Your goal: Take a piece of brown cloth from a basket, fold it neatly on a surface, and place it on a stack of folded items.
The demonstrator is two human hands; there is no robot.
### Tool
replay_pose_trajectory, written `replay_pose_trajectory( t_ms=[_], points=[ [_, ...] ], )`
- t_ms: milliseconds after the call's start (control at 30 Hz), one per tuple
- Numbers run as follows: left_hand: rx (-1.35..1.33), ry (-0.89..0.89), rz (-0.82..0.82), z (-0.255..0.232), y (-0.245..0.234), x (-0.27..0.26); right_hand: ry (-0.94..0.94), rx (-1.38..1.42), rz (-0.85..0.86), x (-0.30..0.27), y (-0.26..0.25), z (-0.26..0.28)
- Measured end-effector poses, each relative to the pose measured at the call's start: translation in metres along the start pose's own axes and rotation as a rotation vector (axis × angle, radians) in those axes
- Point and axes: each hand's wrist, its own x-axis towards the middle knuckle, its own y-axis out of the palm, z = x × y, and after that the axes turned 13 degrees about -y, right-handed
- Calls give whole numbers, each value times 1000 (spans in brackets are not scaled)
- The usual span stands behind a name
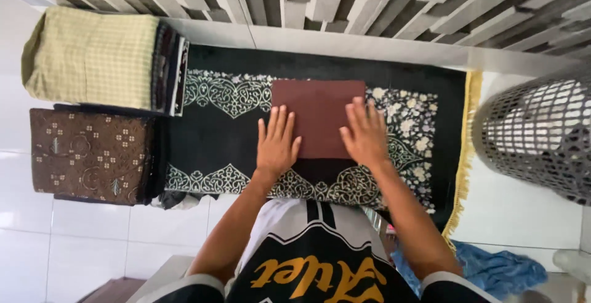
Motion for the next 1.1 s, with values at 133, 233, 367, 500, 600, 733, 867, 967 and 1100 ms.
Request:
replay_pose_trajectory(
  t_ms=[133,233,367,500,600,733,867,967,1100],
  points=[
    [-58,-116,267,10,-18,2,351,72,293,-16,12,-37],
    [-51,-110,161,-3,-21,14,309,-39,-44,2,23,-28],
    [-41,-16,85,-25,8,38,22,29,-223,54,41,30],
    [31,-84,151,-16,29,51,-26,79,-166,61,61,45],
    [-19,-186,113,-6,6,43,94,5,-92,47,46,30],
    [-58,-201,39,22,6,35,168,-95,-66,45,46,13],
    [-13,-204,-30,21,4,32,237,-158,-67,46,42,16],
    [-7,-130,-59,-3,-3,38,168,-99,-108,59,29,34],
    [-70,21,-32,-28,7,32,10,78,-64,51,24,58]
  ],
)
